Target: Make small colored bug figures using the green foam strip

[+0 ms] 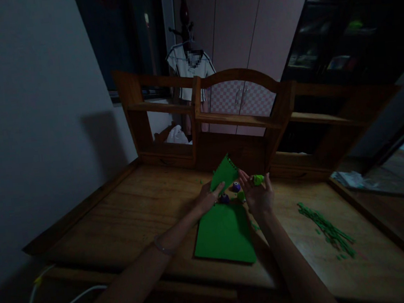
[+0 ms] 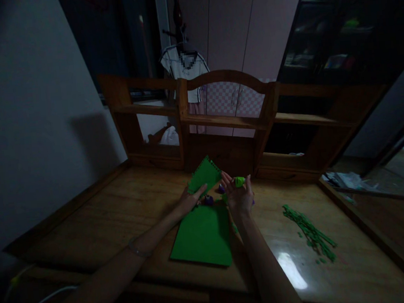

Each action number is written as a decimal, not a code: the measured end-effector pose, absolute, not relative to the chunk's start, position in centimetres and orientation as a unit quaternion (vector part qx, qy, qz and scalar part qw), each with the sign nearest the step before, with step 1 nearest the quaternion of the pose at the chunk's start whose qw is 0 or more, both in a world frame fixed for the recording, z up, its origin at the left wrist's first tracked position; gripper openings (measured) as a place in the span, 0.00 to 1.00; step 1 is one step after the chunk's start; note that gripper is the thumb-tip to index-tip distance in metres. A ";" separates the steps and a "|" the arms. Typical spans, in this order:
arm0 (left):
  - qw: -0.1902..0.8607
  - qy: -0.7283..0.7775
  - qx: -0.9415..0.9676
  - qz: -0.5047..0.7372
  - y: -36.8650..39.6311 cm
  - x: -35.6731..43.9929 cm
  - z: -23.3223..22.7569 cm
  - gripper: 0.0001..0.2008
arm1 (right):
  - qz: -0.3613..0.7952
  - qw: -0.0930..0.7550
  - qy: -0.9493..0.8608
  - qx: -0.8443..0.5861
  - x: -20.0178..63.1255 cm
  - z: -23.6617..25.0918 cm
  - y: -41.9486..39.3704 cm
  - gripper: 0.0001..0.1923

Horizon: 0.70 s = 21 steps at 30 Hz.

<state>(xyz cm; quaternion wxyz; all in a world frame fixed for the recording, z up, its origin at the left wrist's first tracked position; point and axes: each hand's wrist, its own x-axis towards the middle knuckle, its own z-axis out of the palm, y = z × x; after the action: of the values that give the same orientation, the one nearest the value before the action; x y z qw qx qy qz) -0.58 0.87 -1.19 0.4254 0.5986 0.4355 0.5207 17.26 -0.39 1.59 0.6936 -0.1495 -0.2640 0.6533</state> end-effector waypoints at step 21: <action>0.423 0.460 0.617 0.478 0.8 -0.7 -1.3 0.24 | 0.673 0.676 -0.248 -0.168 17.2 1.3 -0.3 0.21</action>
<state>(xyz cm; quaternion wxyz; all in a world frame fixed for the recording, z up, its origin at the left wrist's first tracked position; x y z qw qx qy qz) -0.72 0.80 -1.25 0.4230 0.6172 0.4605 0.4776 17.18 -0.26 1.28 0.6765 -0.1677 -0.2483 0.6728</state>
